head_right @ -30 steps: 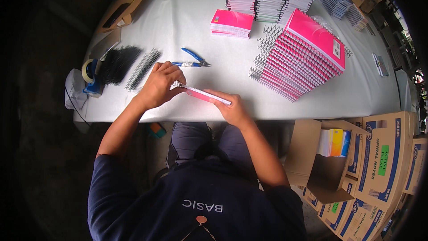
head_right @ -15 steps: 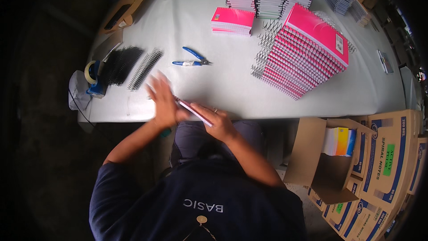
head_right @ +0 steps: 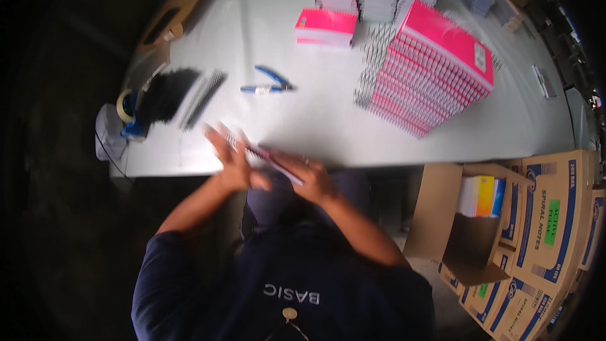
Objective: The person assembles a notebook by inserting a spiral wire into the punched holes of a stack of papers and covers by hand.
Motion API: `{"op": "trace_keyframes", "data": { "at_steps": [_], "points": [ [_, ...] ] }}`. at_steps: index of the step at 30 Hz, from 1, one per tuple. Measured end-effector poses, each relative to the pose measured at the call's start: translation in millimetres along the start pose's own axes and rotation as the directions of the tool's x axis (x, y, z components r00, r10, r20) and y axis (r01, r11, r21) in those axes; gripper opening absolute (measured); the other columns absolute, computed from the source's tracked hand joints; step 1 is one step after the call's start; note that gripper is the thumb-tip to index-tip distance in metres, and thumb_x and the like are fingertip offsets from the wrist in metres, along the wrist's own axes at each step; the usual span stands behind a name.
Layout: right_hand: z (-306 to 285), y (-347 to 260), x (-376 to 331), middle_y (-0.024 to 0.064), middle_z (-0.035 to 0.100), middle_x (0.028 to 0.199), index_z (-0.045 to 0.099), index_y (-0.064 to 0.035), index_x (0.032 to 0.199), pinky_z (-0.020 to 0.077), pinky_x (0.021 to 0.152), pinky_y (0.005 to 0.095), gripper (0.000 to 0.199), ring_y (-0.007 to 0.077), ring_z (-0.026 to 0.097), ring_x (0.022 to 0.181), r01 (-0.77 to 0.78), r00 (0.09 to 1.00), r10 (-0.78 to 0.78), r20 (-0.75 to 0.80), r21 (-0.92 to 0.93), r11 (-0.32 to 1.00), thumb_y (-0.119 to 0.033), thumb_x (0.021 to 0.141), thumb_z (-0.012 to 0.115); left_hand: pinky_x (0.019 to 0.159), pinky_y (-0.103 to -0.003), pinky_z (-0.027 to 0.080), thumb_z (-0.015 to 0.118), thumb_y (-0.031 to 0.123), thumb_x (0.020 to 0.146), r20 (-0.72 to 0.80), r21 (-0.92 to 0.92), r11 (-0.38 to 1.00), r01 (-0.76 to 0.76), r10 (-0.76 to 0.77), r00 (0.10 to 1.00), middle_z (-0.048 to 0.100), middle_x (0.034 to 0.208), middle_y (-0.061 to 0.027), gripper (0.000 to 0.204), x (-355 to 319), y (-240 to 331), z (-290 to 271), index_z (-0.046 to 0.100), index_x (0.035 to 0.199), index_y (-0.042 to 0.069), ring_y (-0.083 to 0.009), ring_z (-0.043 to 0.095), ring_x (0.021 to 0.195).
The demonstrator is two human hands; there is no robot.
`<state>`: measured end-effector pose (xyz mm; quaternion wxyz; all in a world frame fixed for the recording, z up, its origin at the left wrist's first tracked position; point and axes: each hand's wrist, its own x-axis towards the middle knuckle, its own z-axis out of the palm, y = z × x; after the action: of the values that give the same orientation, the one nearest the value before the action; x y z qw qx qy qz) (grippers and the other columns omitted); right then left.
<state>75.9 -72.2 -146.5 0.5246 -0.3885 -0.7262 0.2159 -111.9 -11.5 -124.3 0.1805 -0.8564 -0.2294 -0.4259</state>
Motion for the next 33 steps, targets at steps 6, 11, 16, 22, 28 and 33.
{"op": "trace_keyframes", "data": {
  "at_steps": [6, 11, 16, 22, 28, 33],
  "points": [
    [1, 5, 5, 0.0114, 0.062, 0.114, 0.061, -0.0054, 0.115, 0.051, 0.085, 0.0355, 0.045, 0.027, 0.061, 0.103, -0.093, 0.991, 0.101, -0.09, 0.084, 0.992, 0.011, 0.073, 0.057, 0.101, -0.065, 0.019, 0.048, 0.073, 0.074, 0.384, -0.409, 0.91, 0.071, 0.101, 0.918, 0.024, 0.136, -0.0376, 0.1, -32, 30, 9, 0.033, 0.133, -0.006, -0.0573, 0.028, 0.123],
    [6, 4, 14, 0.0123, 0.063, 0.112, 0.06, -0.0046, 0.114, 0.051, 0.084, 0.036, 0.04, 0.0273, 0.061, 0.103, 0.059, 0.998, -0.059, 0.001, 0.064, 0.996, 0.004, 0.075, 0.061, 0.099, -0.06, 0.023, 0.037, 0.079, 0.075, -0.089, -0.006, 0.998, 0.055, -0.055, 0.994, 0.032, 0.132, -0.0312, 0.1, 24, 4, 12, 0.04, 0.127, -0.006, -0.0492, 0.034, 0.12],
    [1, 15, 12, 0.0111, 0.063, 0.114, 0.06, -0.0054, 0.116, 0.0507, 0.087, 0.0367, 0.04, 0.0266, 0.061, 0.104, 0.055, 0.998, -0.054, -0.035, 0.012, 0.998, 0.0, 0.076, 0.062, 0.098, -0.069, 0.017, 0.047, 0.076, 0.072, 0.272, -0.388, 0.921, 0.021, 0.093, 0.958, 0.03, 0.133, -0.034, 0.11, -41, 40, 15, 0.022, 0.138, -0.009, -0.0536, 0.032, 0.121],
    [11, 5, 5, 0.0132, 0.062, 0.113, 0.056, -0.0096, 0.122, 0.0528, 0.08, 0.0364, 0.044, 0.0296, 0.063, 0.096, -0.082, 0.997, 0.082, -0.006, 0.073, 0.994, -0.001, 0.079, 0.06, 0.098, -0.069, 0.015, 0.031, 0.083, 0.071, 0.196, -0.059, 0.989, 0.134, -0.121, 0.973, 0.021, 0.138, -0.0365, 0.118, -4, 22, 22, 0.016, 0.138, -0.013, -0.0542, 0.026, 0.125],
    [6, -3, 20, 0.0136, 0.063, 0.112, 0.059, -0.0076, 0.118, 0.0517, 0.083, 0.0365, 0.038, 0.0292, 0.062, 0.099, -0.174, 0.984, 0.179, -0.013, 0.172, 0.97, -0.002, 0.08, 0.059, 0.102, -0.064, 0.013, 0.039, 0.076, 0.075, 0.15, -0.133, 0.982, 0.135, -0.114, 0.982, 0.027, 0.14, -0.0294, 0.096, -4, 18, 10, 0.034, 0.136, 0.002, -0.0525, 0.018, 0.131],
    [6, 4, 25, 0.0125, 0.065, 0.106, 0.064, -0.0034, 0.107, 0.0526, 0.08, 0.0355, 0.03, 0.0274, 0.065, 0.095, 0.049, 0.999, -0.05, 0.005, 0.111, 0.993, 0.0, 0.078, 0.059, 0.099, -0.041, 0.035, 0.049, 0.02, 0.092, 0.488, -0.259, 0.791, 0.554, -0.388, 0.782, 0.054, 0.12, -0.0176, 0.032, 98, 2, -13, 0.055, 0.118, 0.003, -0.0347, 0.049, 0.114]
  ]
}}
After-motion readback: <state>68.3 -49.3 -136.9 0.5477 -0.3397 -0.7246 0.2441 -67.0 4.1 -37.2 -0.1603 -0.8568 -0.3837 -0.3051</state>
